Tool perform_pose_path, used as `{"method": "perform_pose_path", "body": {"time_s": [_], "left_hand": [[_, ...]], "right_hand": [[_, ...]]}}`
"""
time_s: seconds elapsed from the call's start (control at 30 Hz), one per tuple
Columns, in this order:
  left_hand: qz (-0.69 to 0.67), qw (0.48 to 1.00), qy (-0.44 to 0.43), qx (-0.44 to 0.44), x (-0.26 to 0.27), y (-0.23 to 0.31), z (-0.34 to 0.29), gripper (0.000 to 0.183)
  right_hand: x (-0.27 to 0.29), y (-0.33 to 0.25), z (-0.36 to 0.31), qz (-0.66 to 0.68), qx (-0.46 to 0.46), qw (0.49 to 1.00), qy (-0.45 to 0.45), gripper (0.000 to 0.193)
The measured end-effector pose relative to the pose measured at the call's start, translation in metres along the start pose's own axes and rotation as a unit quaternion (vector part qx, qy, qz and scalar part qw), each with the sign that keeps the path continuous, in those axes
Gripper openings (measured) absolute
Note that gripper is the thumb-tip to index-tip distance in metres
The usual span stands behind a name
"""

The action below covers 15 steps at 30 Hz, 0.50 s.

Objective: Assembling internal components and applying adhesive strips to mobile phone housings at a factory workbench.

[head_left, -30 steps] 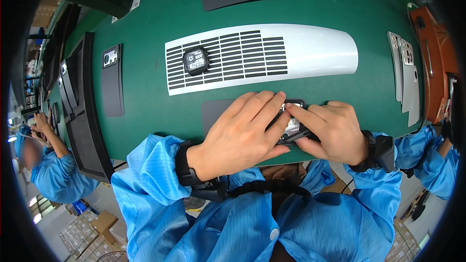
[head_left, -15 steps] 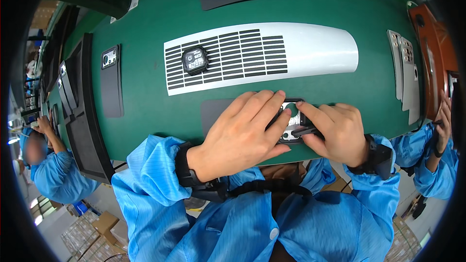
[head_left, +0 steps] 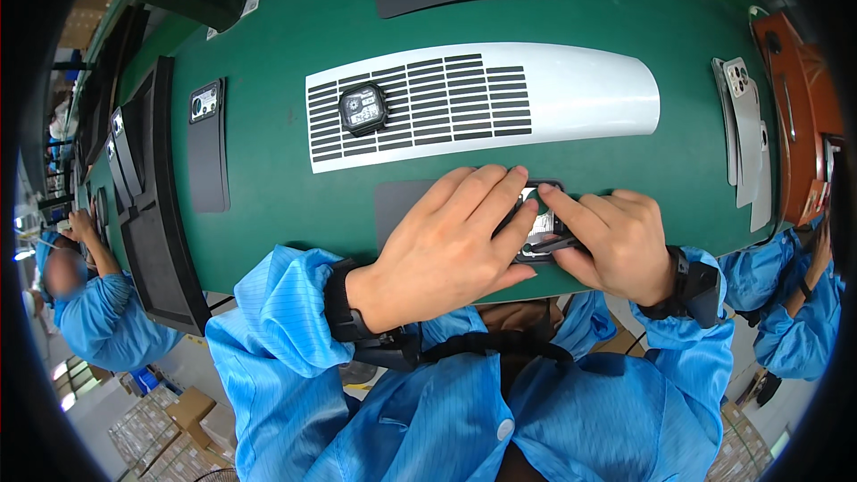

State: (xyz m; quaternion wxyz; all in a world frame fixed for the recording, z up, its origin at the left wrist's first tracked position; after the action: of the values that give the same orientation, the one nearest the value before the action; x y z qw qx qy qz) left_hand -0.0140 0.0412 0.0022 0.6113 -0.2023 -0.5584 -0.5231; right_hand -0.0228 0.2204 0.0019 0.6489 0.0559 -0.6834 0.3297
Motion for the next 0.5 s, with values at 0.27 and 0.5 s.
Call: {"method": "perform_pose_path", "body": {"time_s": [0.27, 0.5], "left_hand": [[0.012, 1.0, -0.003, 0.005, 0.0, 0.0, 0.0, 0.058], [0.008, 1.0, 0.002, -0.003, 0.0, -0.001, 0.001, 0.058]], "right_hand": [[-0.003, -0.009, 0.011, 0.07, -0.014, 0.997, -0.038, 0.052], [0.004, 0.012, -0.004, 0.037, -0.07, 0.996, -0.032, 0.049]]}}
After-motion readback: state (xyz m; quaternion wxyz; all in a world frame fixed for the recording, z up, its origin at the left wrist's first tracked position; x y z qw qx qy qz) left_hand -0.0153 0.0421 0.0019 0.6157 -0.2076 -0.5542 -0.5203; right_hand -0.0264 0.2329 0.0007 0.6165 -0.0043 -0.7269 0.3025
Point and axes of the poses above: each hand's wrist, its own z-axis towards the middle knuckle, its own x-axis out of the back of the hand, y = z × x, the point moved 4 cm from there along z, towards the middle knuckle, and after that the axes turned 15 degrees about -x, right-handed, at the moved point
